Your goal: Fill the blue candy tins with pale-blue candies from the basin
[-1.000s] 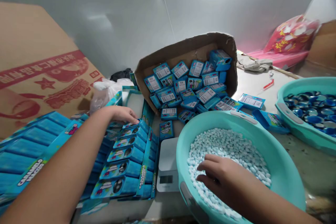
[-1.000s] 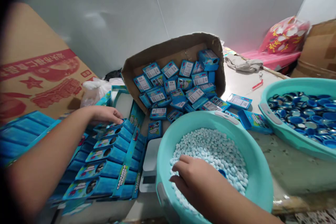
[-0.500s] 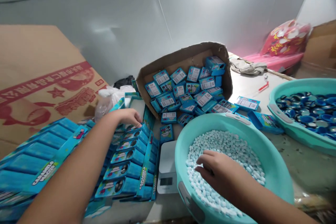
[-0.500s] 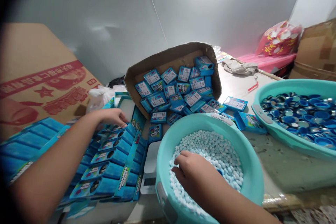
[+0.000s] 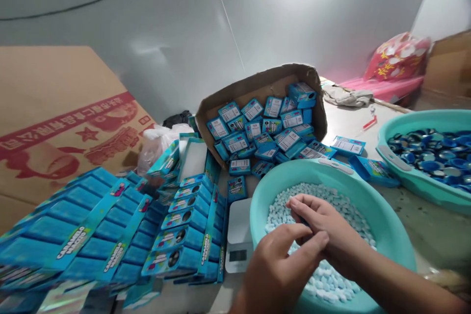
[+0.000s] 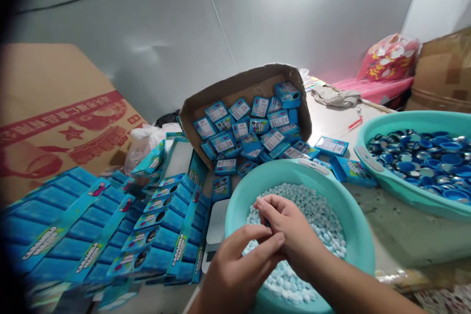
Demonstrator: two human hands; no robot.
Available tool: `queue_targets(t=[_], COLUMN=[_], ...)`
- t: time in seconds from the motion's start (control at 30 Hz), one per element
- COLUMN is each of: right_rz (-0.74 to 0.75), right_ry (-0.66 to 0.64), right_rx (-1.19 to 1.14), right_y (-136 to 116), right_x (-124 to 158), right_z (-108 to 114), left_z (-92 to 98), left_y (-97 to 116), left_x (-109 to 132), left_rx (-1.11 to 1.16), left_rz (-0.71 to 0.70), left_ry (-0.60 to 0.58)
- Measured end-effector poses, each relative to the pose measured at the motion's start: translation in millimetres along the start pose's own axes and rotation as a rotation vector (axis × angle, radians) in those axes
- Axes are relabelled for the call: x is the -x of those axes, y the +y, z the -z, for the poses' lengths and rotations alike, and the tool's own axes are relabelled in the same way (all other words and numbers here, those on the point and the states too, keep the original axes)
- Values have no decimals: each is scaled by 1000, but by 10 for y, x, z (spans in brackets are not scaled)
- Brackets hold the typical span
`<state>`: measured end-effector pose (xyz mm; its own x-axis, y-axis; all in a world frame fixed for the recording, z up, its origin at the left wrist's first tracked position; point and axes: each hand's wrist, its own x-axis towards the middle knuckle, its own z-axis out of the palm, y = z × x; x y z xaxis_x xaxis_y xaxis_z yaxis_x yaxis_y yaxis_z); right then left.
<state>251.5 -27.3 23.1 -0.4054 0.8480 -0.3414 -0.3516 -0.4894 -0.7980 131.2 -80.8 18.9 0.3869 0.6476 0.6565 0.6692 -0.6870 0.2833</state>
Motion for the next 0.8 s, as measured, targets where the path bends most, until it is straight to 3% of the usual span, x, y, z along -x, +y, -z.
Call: queue_targets(t=[0.07,0.13,0.23,0.27,0.33,0.43,0.5,0.53,0.63,0.8], right_rz=[3,33,137,173,222,221,211,209,202,201], right_ry=[-26,-58,-27,-7,19,-7,-27,-34,-44,1], right_rx=[-1,39,147,181,221,243,250,253,262,246], right_y=[19,27,15,5,-20,-58,-73,-76,-69,-82], right_x=[-6,-1,24,37,66,109,128,133,138,187], right_z=[12,25,48,58,74,80,74,72,72,42], left_z=[65,246,697,875,1224,1613,1740,1769,1784,1756], left_y=[-61,-134,-328,-431,-702,-1239,-1613,-1782,-2167,-2434], left_x=[34,101,161,144,42,-188,-314,-360,-457,-631], left_rx=[52,33,-200,-319,-461,-508,-490,-471,-416,-424], left_rz=[83,97,-66,-28,211,734,934,982,1018,1007], left_ry=[-35,-105,-112,-38,47,-180,-462,-606,-793,-1054])
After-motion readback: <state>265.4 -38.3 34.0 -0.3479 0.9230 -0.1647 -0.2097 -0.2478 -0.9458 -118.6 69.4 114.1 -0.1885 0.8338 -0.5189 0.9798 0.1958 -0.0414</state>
